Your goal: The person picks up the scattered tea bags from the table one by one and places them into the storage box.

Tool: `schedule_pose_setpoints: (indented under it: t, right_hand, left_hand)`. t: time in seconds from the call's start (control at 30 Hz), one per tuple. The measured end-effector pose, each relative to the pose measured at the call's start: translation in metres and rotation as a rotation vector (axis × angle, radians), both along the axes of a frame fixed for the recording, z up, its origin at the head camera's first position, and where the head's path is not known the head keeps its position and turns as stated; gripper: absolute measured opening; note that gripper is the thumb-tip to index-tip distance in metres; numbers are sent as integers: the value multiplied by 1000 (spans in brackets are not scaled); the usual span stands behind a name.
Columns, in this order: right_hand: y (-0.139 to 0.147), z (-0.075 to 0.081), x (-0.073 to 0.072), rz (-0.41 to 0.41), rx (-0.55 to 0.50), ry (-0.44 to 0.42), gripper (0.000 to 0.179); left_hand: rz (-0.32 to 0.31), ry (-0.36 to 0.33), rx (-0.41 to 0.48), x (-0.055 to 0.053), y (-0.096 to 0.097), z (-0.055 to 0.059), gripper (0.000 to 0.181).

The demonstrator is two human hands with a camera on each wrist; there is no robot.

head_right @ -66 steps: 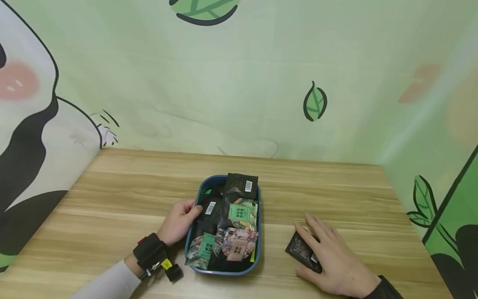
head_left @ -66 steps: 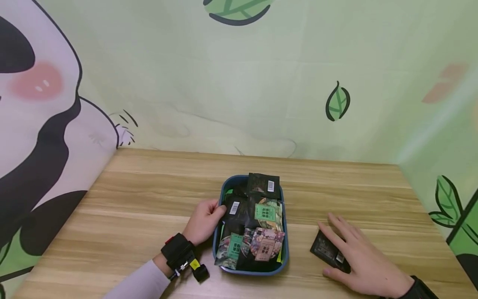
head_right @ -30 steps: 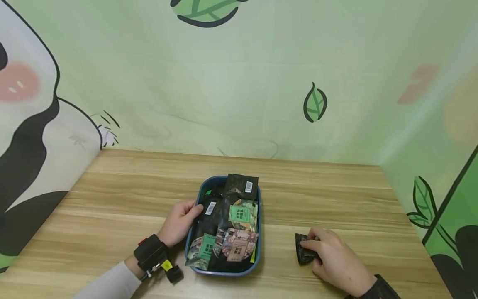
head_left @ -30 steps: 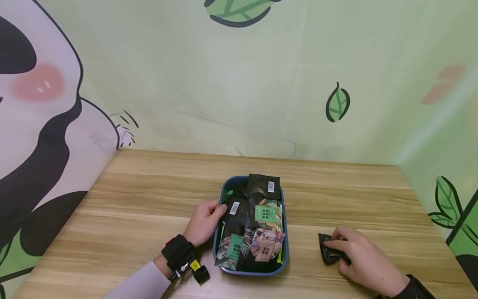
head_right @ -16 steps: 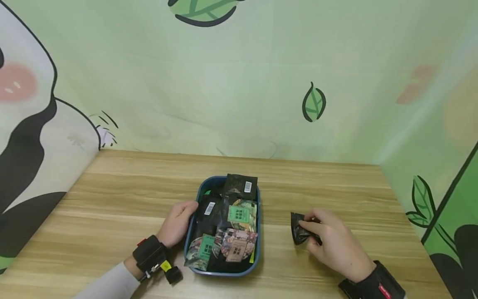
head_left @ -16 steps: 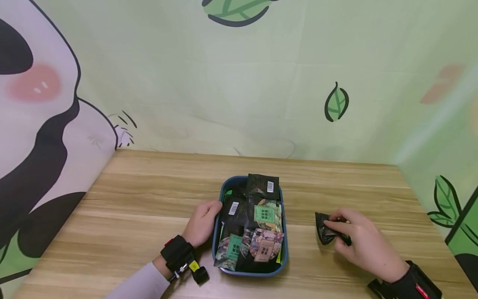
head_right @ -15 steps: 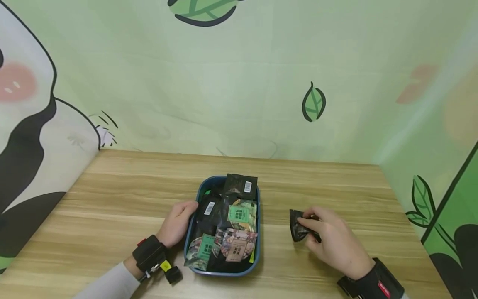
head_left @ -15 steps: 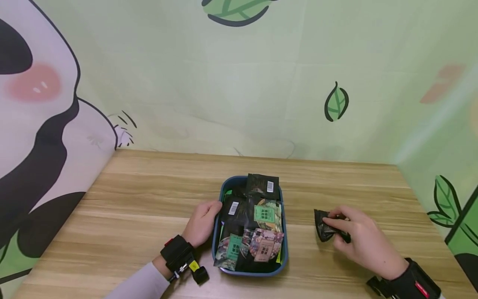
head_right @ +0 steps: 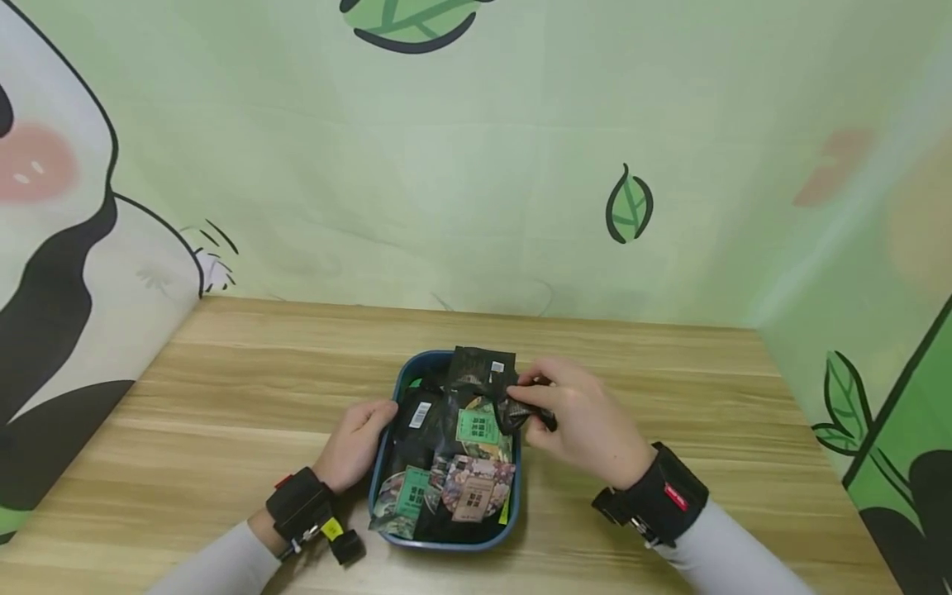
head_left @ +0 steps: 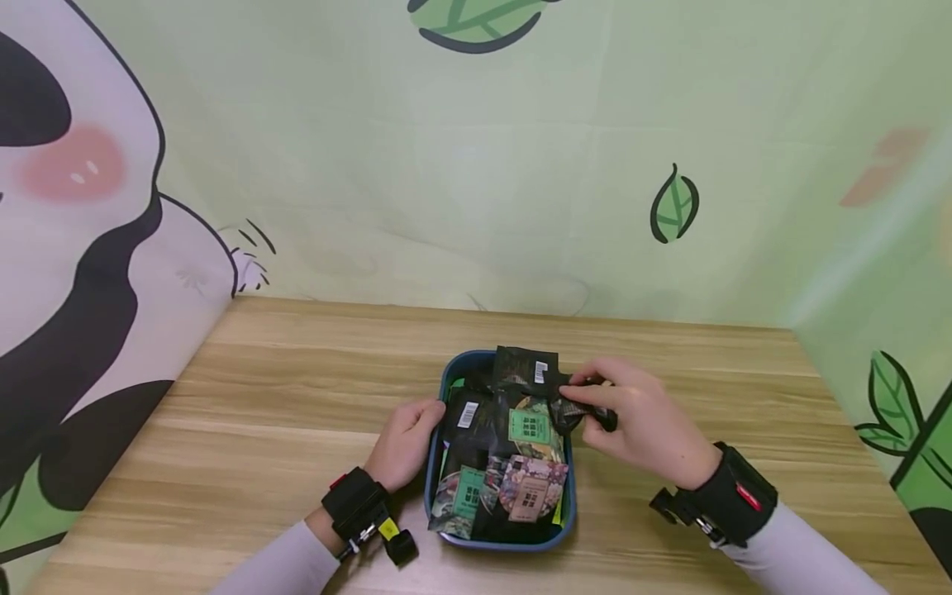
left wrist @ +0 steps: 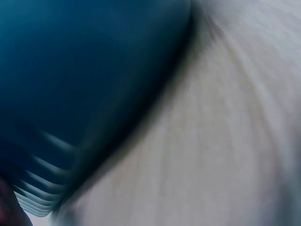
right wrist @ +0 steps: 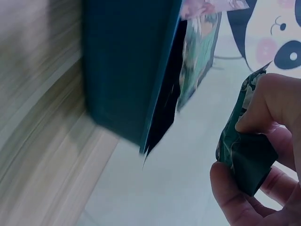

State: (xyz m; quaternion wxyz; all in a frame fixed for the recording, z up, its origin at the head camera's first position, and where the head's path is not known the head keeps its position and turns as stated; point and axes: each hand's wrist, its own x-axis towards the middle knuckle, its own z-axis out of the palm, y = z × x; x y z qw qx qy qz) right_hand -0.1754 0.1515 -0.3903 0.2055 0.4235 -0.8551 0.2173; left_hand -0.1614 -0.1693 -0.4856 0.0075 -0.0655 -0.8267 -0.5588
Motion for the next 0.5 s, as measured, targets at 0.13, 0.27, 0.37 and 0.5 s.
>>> schedule_pose_setpoints:
  t: [0.13,0.27,0.37,0.5]
  right_hand:
    - [-21,0,-5,40,-5,-44,37]
    - [-34,3,-8,58,2,-109,39]
    - [-37,5,-7,45,63,-173,54]
    - [-34,6,-3,34,156,-274,89]
  left_hand:
    - [-5,9,-4,-1,1,0,44]
    - [-7,7,-2,-1,1,-1,45]
    - [-14,-4,9,-2,1,-2,46]
    - [-23,-13,14,-2,1,-3,46]
